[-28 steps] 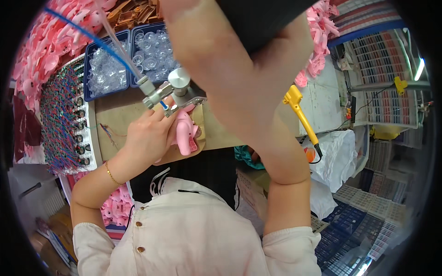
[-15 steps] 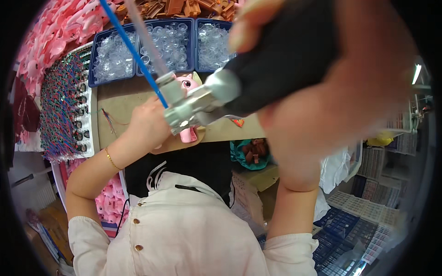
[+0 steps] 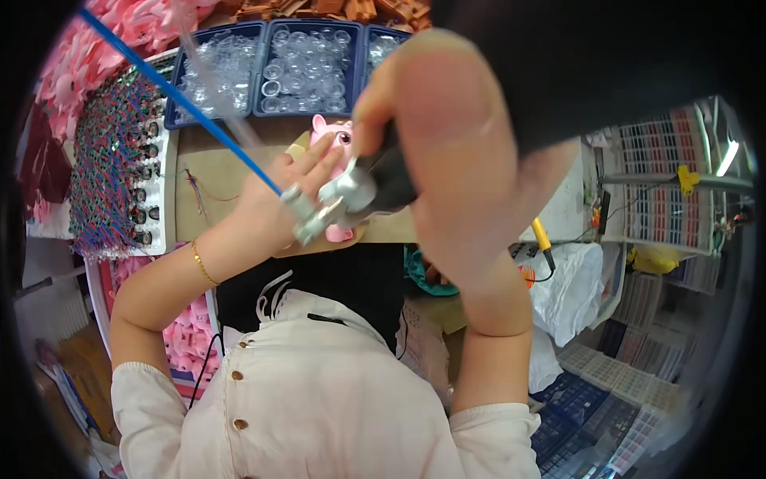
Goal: Assembling electronic toy unicorns by installing components, soldering wires, and securing the shell with screws.
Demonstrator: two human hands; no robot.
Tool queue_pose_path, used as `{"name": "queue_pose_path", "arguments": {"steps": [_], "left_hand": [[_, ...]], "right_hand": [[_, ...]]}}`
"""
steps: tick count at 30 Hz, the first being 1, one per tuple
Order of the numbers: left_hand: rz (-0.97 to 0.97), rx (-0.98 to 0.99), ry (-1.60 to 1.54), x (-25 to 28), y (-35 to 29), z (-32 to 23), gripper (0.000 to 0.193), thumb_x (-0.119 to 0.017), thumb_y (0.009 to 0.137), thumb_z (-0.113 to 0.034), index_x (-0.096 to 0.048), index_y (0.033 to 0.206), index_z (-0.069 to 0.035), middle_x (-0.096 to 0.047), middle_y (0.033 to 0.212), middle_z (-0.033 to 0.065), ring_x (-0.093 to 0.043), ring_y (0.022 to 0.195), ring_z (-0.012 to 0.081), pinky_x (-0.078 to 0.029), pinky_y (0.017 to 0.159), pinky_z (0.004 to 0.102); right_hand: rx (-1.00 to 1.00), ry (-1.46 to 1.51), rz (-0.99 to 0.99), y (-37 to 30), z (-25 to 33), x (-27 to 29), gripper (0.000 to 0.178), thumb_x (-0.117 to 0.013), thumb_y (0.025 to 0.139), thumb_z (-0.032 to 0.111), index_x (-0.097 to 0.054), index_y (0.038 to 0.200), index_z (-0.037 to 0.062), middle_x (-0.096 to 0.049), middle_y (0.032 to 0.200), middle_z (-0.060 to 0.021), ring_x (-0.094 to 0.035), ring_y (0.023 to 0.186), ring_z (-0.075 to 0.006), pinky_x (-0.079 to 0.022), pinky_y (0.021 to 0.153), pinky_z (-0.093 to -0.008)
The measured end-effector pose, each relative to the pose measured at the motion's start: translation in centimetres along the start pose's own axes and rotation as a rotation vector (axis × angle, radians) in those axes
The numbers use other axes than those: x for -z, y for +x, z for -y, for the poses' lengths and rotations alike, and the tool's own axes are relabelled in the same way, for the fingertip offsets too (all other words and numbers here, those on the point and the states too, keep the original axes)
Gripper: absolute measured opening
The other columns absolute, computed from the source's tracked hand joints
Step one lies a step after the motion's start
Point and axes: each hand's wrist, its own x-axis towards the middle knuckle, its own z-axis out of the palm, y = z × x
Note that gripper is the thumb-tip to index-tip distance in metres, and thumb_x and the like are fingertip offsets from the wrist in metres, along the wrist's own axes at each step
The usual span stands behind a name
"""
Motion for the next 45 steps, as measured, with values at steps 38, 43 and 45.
{"name": "queue_pose_path", "arguments": {"steps": [38,43,45], "left_hand": [[-0.483,0.316,-0.254,3.1,4.9,18.8,0.016,-0.064,0.072,-0.01,-0.067,0.084,0.0,-0.063,0.082,0.0197,-0.062,0.08,0.0343,-0.049,0.073,0.042],[-0.396,0.492,-0.67,7.6,-1.5,12.3,0.022,-0.061,0.078,-0.008,-0.066,0.099,-0.003,-0.064,0.093,0.0169,-0.062,0.088,0.0279,-0.049,0.078,0.0357],[-0.387,0.398,-0.773,5.5,-4.6,10.7,0.015,-0.063,0.077,-0.004,-0.067,0.091,-0.002,-0.065,0.092,0.0108,-0.063,0.08,0.0266,-0.052,0.071,0.0339]], "right_hand": [[-0.083,0.418,-0.117,6.8,1.1,-2.7,0.055,-0.049,0.088,0.05,-0.051,0.108,-0.0009,-0.057,0.073,-0.0079,-0.051,0.06,-0.0197,-0.044,0.057,-0.0311],[-0.091,0.373,-0.059,6.4,0.2,-3.4,0.056,-0.05,0.087,0.049,-0.05,0.11,-0.0014,-0.054,0.074,-0.0073,-0.049,0.062,-0.0188,-0.041,0.059,-0.0311],[-0.096,0.332,-0.049,5.9,-0.3,-3.8,0.056,-0.051,0.087,0.049,-0.05,0.111,-0.0016,-0.054,0.075,-0.0071,-0.048,0.062,-0.0184,-0.041,0.059,-0.0311]]}}
